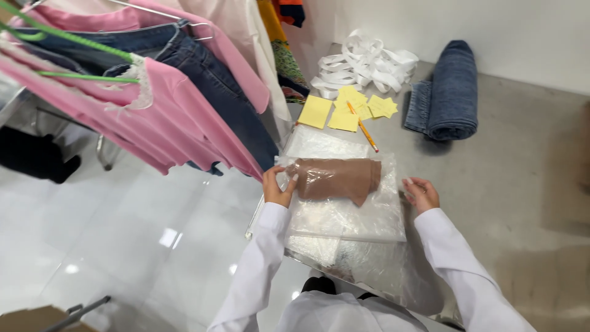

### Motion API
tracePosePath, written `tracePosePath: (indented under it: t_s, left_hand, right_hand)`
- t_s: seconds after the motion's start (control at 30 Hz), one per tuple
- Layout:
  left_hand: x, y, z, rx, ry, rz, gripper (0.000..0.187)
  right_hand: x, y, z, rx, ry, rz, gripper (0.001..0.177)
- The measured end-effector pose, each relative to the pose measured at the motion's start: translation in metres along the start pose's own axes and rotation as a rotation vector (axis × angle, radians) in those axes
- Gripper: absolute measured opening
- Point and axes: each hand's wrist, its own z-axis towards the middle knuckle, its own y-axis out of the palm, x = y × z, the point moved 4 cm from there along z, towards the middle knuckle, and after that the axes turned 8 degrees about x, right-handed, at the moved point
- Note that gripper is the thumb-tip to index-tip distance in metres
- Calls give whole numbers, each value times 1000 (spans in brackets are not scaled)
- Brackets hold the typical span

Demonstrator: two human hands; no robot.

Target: Packing a rolled fabric item into a plastic bag and then into a cardboard box, finishing by tying a white ribbon around it

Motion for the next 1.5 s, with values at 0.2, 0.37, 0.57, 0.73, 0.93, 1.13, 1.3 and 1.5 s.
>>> tracePosePath:
  t_s: [0.2,0.37,0.57,0.73,0.93,1.13,1.3,1.5]
  left_hand:
    - [90,73,-21,-298,-293,-555,21]
    - [184,141,-47,-461,-300,-653,16]
    - [289,223,-103,-644,-378,-805,14]
    - [352,290,-143,-753,-368,-876,13]
    - [417,332,-187,-784,-344,-902,16]
    - [415,370,-222,-736,-381,-870,18]
    - [405,377,-220,-651,-445,-800,17]
    - [415,376,-215,-581,-423,-742,17]
  right_hand:
    - [-99,-56,-56,73,-87,77,17]
    - [-129,-148,-60,259,-115,191,13]
    - [-133,-299,-29,387,-29,403,12]
    - [-174,-405,-4,385,19,680,29]
    - [-194,-504,60,381,20,835,55]
    - [-193,-550,147,360,69,794,82]
    - [-208,-556,168,357,158,718,114]
    - [-260,-540,156,411,216,616,139]
